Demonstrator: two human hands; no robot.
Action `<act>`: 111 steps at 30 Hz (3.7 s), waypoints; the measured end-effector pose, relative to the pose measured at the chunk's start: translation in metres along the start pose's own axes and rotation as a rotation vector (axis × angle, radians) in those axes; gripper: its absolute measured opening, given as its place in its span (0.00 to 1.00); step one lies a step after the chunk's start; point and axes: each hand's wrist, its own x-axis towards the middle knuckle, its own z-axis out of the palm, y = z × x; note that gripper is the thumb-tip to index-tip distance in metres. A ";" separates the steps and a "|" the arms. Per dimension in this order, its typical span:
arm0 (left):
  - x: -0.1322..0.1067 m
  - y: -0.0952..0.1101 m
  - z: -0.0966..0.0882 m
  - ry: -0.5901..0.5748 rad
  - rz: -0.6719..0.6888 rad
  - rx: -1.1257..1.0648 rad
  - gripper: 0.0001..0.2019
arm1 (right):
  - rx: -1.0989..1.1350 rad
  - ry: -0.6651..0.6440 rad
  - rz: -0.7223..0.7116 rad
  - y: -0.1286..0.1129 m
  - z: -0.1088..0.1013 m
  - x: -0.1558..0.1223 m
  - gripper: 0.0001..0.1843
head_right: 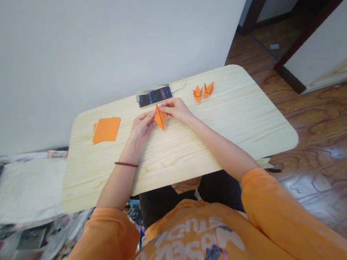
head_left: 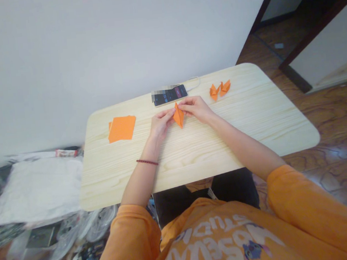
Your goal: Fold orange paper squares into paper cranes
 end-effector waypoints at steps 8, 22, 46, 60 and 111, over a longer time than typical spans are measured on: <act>0.002 0.000 -0.003 -0.032 -0.032 0.037 0.10 | -0.009 -0.029 0.005 0.003 -0.003 0.001 0.10; 0.005 -0.011 -0.001 0.002 0.115 0.075 0.17 | 0.054 0.076 0.014 0.004 0.004 0.002 0.06; 0.007 -0.023 0.004 0.163 0.355 0.174 0.10 | 0.083 0.075 0.002 0.006 0.008 0.001 0.10; 0.004 -0.021 0.007 0.132 0.367 0.220 0.10 | 0.128 0.090 0.000 0.012 0.002 0.007 0.11; 0.007 -0.020 0.002 0.110 0.251 0.270 0.05 | 0.018 0.200 -0.116 0.005 -0.007 0.012 0.13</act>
